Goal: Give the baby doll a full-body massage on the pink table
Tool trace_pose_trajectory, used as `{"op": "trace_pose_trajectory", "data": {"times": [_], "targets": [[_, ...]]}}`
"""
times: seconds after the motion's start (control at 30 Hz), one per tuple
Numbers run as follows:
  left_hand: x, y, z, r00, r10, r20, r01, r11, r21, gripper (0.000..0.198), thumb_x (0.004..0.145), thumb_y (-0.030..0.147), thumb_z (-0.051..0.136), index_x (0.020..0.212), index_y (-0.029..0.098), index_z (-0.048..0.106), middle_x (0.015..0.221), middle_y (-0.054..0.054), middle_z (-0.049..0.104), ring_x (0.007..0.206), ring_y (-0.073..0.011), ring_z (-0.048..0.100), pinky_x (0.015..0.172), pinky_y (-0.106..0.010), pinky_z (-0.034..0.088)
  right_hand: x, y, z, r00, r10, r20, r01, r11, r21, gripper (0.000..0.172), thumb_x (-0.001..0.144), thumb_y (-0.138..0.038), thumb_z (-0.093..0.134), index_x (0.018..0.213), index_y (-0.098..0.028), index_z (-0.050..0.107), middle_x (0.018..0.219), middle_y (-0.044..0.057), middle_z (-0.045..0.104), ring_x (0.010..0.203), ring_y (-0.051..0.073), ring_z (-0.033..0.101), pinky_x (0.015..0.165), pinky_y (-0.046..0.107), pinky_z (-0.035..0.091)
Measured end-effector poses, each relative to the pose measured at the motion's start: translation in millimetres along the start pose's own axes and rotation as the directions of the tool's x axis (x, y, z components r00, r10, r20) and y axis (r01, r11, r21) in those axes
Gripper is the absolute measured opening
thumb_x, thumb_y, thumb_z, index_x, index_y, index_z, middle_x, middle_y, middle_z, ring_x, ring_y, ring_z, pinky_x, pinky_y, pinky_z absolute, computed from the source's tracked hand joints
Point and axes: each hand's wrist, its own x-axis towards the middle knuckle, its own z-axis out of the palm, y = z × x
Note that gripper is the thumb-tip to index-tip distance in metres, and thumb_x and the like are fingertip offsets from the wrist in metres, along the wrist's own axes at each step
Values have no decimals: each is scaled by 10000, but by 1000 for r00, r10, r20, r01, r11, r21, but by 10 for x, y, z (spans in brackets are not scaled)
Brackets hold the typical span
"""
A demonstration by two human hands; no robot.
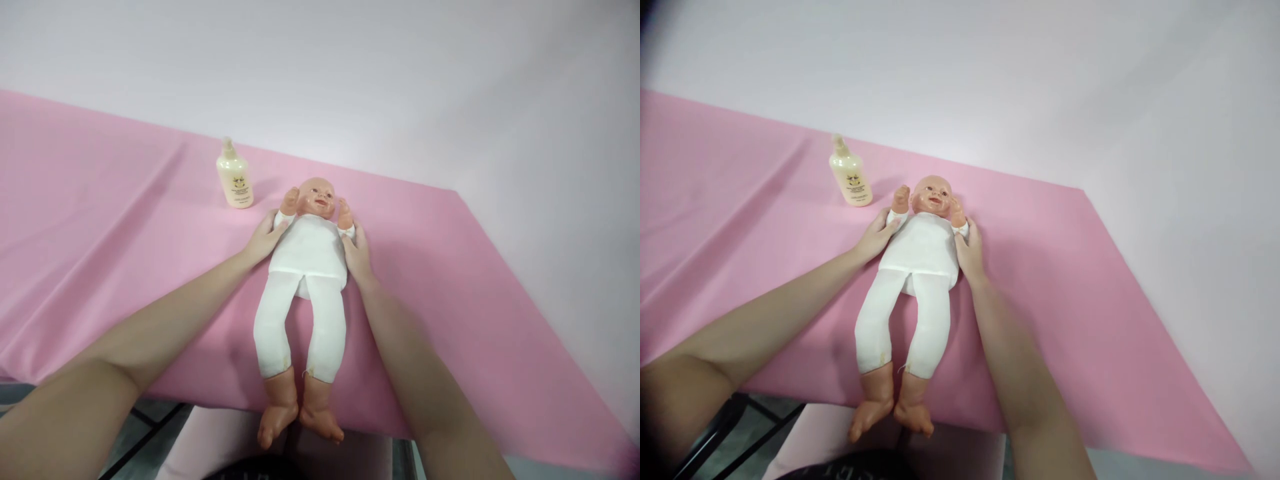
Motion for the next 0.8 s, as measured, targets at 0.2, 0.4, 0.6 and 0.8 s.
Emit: {"op": "trace_pose_trajectory", "data": {"times": [0.2, 0.4, 0.6, 0.8], "targets": [[12, -40, 5, 1000, 17, -4, -17, 1000, 4, 529, 961, 559, 531, 1315, 166, 554, 1323, -118, 675, 1254, -302, 601, 1072, -436, 480, 5, -7, -4, 1000, -3, 7, 3, 1000, 0, 460, 896, -322, 547, 1342, -217, 588, 1352, 104, 670, 1276, 265, 600, 1157, 469, 435], [18, -48, 17, 1000, 15, -3, -15, 1000, 8, 521, 961, 558, 522, 1297, 161, 562, 1303, -123, 680, 1233, -305, 612, 1067, -444, 486, 12, 42, 1, 1000, 3, -6, -3, 1000, 9, 496, 877, -319, 557, 1364, -224, 576, 1369, 92, 664, 1280, 261, 598, 1152, 469, 446], [0, 0, 15, 1000, -3, -5, 3, 1000, 10, 502, 960, 531, 528, 1293, 156, 566, 1294, -121, 686, 1214, -301, 619, 1063, -440, 489, 18, 132, -7, 1000, 7, -10, -7, 1000, 16, 526, 881, -317, 556, 1402, -247, 555, 1428, 83, 627, 1333, 264, 565, 1181, 488, 418], [-12, 5, 18, 1000, -6, -3, 6, 1000, 19, 515, 962, 531, 518, 1315, 158, 558, 1298, -120, 684, 1233, -302, 608, 1064, -445, 489, 31, 189, -5, 1000, -5, -4, 5, 1000, 14, 510, 896, -331, 552, 1400, -260, 555, 1411, 76, 636, 1320, 260, 575, 1171, 505, 431]]}}
